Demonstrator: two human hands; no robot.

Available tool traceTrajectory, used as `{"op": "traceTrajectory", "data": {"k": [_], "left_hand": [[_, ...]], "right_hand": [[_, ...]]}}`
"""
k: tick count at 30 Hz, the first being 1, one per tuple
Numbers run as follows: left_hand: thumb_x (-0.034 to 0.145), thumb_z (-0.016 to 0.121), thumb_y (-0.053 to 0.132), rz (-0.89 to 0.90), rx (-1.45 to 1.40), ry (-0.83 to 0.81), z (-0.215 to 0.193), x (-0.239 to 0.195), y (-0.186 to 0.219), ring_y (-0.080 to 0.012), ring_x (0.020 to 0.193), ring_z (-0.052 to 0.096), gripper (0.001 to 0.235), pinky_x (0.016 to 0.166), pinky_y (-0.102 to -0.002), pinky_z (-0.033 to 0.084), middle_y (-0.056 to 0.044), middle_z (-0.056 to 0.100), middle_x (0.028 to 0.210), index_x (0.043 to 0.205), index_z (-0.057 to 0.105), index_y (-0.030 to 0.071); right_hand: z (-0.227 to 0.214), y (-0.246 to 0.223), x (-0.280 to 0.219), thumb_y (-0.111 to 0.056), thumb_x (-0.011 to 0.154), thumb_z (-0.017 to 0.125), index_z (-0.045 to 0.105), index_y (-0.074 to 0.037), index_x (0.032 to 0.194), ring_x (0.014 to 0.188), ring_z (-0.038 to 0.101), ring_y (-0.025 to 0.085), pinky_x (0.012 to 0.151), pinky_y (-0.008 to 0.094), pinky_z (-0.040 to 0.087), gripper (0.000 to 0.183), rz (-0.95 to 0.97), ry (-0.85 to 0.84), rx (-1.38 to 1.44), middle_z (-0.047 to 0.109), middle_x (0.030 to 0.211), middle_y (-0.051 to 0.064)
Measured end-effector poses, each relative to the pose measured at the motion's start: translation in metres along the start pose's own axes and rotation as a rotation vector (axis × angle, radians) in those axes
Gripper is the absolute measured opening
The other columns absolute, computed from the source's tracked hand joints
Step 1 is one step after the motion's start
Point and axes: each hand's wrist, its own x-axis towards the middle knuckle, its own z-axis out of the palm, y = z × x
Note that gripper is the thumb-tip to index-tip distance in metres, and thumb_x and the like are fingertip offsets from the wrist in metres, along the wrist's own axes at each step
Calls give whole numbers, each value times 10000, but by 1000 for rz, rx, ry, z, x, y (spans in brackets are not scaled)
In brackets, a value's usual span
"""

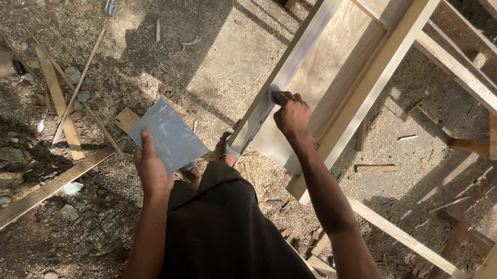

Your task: The person scoops a pinkish filler from a bucket onto a metal mixing board using a wooden stick. They then use a smaller putty knife to spread and smooth the filler on the board before applying it to gaps and joints in a wooden frame. The person repeatedly scoops more filler and applies it to different sections of the frame.

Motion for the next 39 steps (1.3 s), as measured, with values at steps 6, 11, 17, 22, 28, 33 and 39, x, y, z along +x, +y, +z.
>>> {"op": "traceTrajectory", "data": {"k": [6, 11, 17, 22, 28, 33, 39], "left_hand": [[1070, 516, 444, 11, -119, -65, -19, 6, -2, -218, 1105, 672, 523, 943, -405, 570, -112, 659, 1204, 1320, 588, -10], [1048, 547, 441, -42, -207, -114, -22, 12, -9, -212, 1120, 648, 535, 930, -384, 543, -103, 640, 1243, 1360, 572, 7], [1020, 524, 464, -28, -267, -254, 12, 0, 11, -181, 1168, 642, 545, 975, -352, 539, -79, 644, 1290, 1372, 547, 48], [1073, 544, 448, 4, -410, -389, 35, -26, 32, -188, 1135, 628, 533, 971, -354, 534, -99, 649, 1249, 1334, 578, -16], [1087, 501, 437, 96, -372, -376, 40, -42, 59, -138, 1062, 631, 470, 914, -329, 539, -69, 650, 1162, 1265, 597, 13], [1206, 467, 438, 382, 80, -247, 34, -38, 67, -17, 599, 289, 572, 570, -252, 258, 76, 321, 660, 743, 403, 106], [1124, 457, 406, 530, 292, -315, 48, -33, 59, -15, 561, 351, 499, 503, -255, 271, 106, 383, 609, 714, 434, 123]], "right_hand": [[-33, 3, -20, 15, 953, 651, 736, -34, 1070, 778, 718, 225, 750, 391, 574, 153, 440, 26, 648, 756, 926, 132], [-54, -37, -48, 159, 812, 661, 723, 2, 1061, 892, 738, 184, 840, 330, 600, 301, 526, 118, 1590, 776, 1007, 82], [-108, -134, -102, 17, 1004, 692, 751, 23, 1198, 1056, 712, 258, 956, 392, 569, 203, 187, 130, 1275, 770, 1154, 173], [-100, -179, -96, -166, 985, 682, 706, -82, 1183, 1249, 667, 375, 1132, 542, 526, 217, -572, 527, 1079, 725, 1201, 178], [-93, -165, -91, 40, 996, 676, 707, -55, 1185, 1240, 685, 397, 1109, 541, 559, 214, -451, 555, 811, 730, 1209, 204], [-125, -142, -63, 42, 931, 741, 765, -59, 1085, 1154, 736, 340, 1020, 423, 614, 187, -415, 437, 587, 768, 1121, 144], [-186, -153, -48, 8, 799, 760, 767, -118, 1119, 1127, 735, 300, 967, 388, 602, 344, -614, 297, 390, 775, 1134, 78]]}}
